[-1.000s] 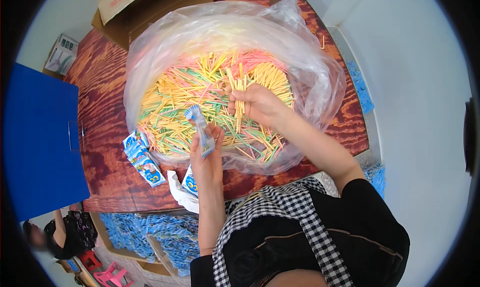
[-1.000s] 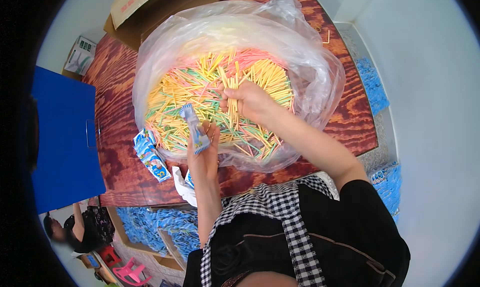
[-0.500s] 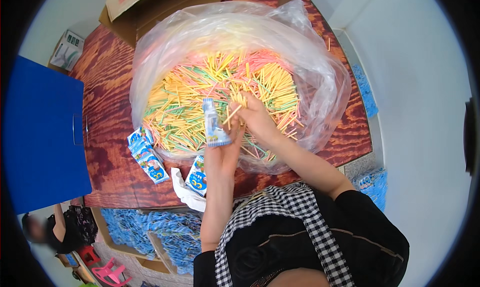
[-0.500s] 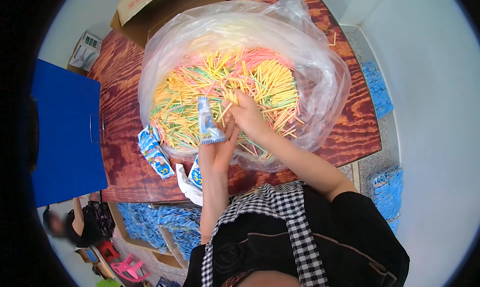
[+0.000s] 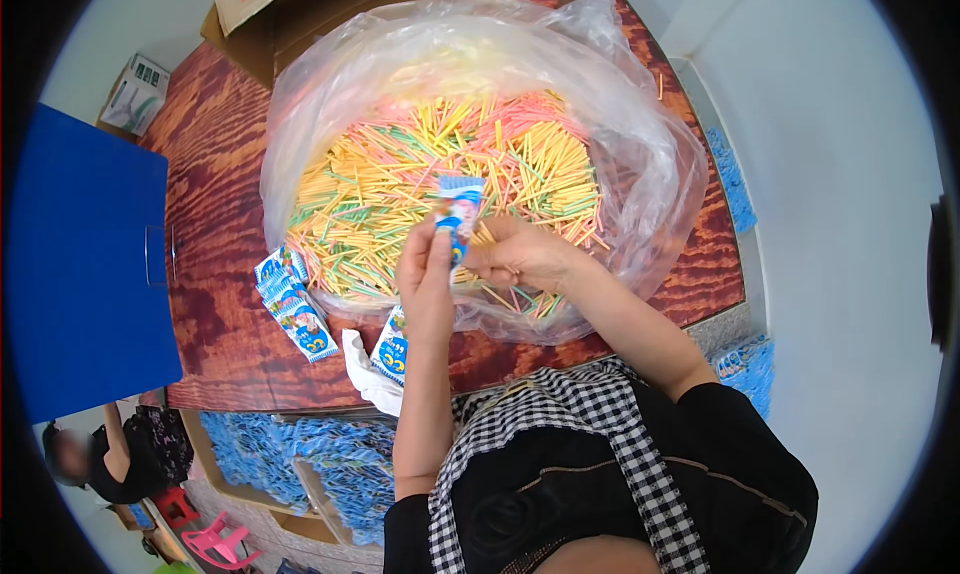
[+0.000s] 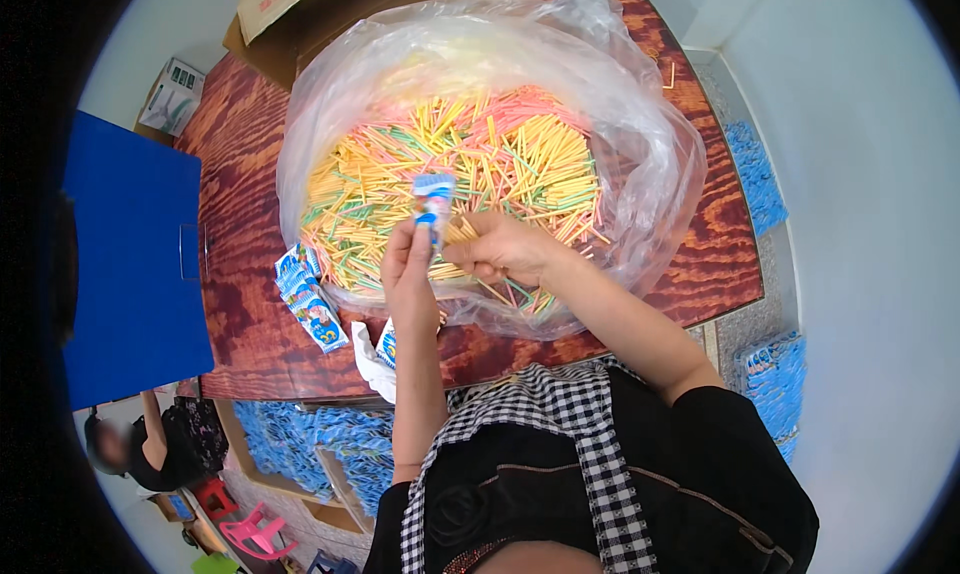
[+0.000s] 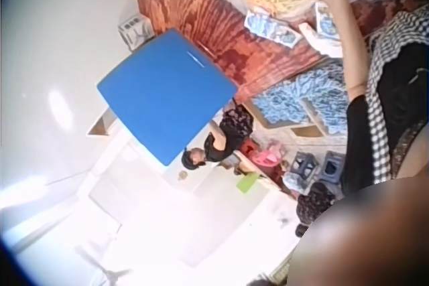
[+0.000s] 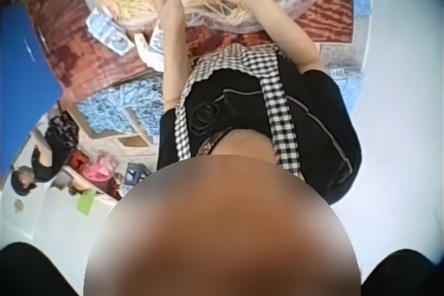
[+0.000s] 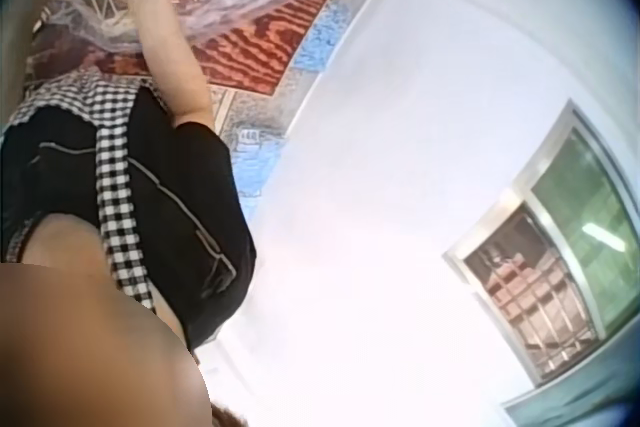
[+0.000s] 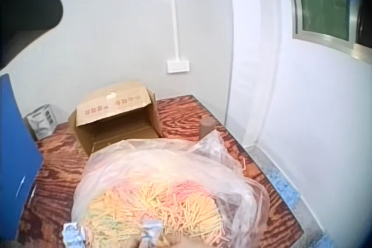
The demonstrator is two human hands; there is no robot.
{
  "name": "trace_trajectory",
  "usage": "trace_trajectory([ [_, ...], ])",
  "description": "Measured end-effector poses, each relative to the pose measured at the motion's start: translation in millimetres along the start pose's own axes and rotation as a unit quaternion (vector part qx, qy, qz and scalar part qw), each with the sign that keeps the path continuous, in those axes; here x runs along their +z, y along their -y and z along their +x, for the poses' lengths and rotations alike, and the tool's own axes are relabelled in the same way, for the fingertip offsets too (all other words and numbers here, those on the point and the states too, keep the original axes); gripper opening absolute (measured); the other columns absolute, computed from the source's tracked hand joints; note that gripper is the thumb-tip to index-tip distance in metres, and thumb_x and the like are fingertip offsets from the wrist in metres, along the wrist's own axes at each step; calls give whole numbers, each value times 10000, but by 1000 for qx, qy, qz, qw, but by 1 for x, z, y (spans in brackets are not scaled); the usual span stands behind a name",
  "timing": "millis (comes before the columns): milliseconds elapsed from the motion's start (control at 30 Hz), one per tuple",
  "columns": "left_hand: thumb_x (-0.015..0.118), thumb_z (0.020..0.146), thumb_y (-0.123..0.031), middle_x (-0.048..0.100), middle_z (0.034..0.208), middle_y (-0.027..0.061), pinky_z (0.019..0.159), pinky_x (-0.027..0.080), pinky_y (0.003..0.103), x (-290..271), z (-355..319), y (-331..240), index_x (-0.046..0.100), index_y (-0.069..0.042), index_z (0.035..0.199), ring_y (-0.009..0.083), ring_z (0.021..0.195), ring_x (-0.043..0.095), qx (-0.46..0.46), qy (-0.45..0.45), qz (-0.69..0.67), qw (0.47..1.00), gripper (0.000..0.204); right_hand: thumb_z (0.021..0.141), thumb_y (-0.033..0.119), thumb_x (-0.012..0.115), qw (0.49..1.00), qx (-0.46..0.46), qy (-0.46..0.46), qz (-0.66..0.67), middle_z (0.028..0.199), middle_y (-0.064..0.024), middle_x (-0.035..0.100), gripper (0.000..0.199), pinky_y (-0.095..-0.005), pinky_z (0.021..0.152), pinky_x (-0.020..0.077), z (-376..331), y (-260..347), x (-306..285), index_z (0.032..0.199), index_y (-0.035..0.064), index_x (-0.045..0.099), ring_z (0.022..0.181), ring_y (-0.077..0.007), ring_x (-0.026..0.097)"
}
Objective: Packaging small colored plastic sticks into small blue and white plastic bags.
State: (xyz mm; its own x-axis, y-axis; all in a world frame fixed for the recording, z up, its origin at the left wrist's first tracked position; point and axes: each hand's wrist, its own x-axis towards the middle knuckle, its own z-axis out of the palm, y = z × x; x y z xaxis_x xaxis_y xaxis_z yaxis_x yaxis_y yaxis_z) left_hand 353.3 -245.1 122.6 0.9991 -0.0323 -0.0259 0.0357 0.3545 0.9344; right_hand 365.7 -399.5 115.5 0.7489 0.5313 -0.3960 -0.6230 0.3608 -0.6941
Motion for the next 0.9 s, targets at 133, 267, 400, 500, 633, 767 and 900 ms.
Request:
trace_trajectory([
  [133,531,971,-130,577,884,-24,768,392,205,-3,0,5,591,-13,967,45,826,486,-13,101,159,982,132,859,82,652,995,43,38,84,639,-45,527,97,-221,402,308,5,-27,-11,815,46,574,486,-106,488],
  [267,546,937,-126,609,867,36,1004,376,337,-14,-2,9,603,-24,933,129,851,543,-93,70,84,990,117,908,184,628,992,61,57,92,688,-15,551,156,-231,497,397,1,-36,-9,817,71,570,616,-99,534],
  [400,536,939,-138,579,1185,236,1083,355,412,-10,-16,8,613,4,938,303,1212,514,-167,-35,-301,938,162,947,178,578,977,-212,-22,8,671,-2,538,156,-226,530,426,4,-28,-1,828,77,569,642,-91,537],
  [500,514,958,-205,512,1297,220,1086,354,431,-16,-25,19,579,16,1038,304,1311,423,-268,8,-472,840,244,964,150,544,945,-311,-99,-7,721,-17,543,148,-220,558,440,3,-17,23,846,62,565,653,-90,539],
  [633,481,975,-262,551,1212,120,1074,356,386,8,-24,3,539,-18,1060,254,1232,466,-281,-31,-462,841,265,922,117,575,923,-320,-145,-158,846,-62,552,96,-245,685,432,-3,-19,25,875,33,568,722,-149,552],
  [767,451,976,-212,591,1112,98,1052,384,418,0,-26,8,535,-4,1122,231,1146,531,-273,18,-540,796,267,889,119,589,824,-406,-182,-351,841,-84,572,77,-350,834,370,-4,-18,22,896,43,592,842,-239,527],
  [900,485,972,-239,558,1202,169,1109,337,445,-1,-31,5,554,0,1000,311,1243,467,-267,-23,-505,821,250,896,119,585,845,-394,-145,-331,849,-85,588,91,-349,827,388,-7,-17,22,912,31,604,836,-229,538],
])
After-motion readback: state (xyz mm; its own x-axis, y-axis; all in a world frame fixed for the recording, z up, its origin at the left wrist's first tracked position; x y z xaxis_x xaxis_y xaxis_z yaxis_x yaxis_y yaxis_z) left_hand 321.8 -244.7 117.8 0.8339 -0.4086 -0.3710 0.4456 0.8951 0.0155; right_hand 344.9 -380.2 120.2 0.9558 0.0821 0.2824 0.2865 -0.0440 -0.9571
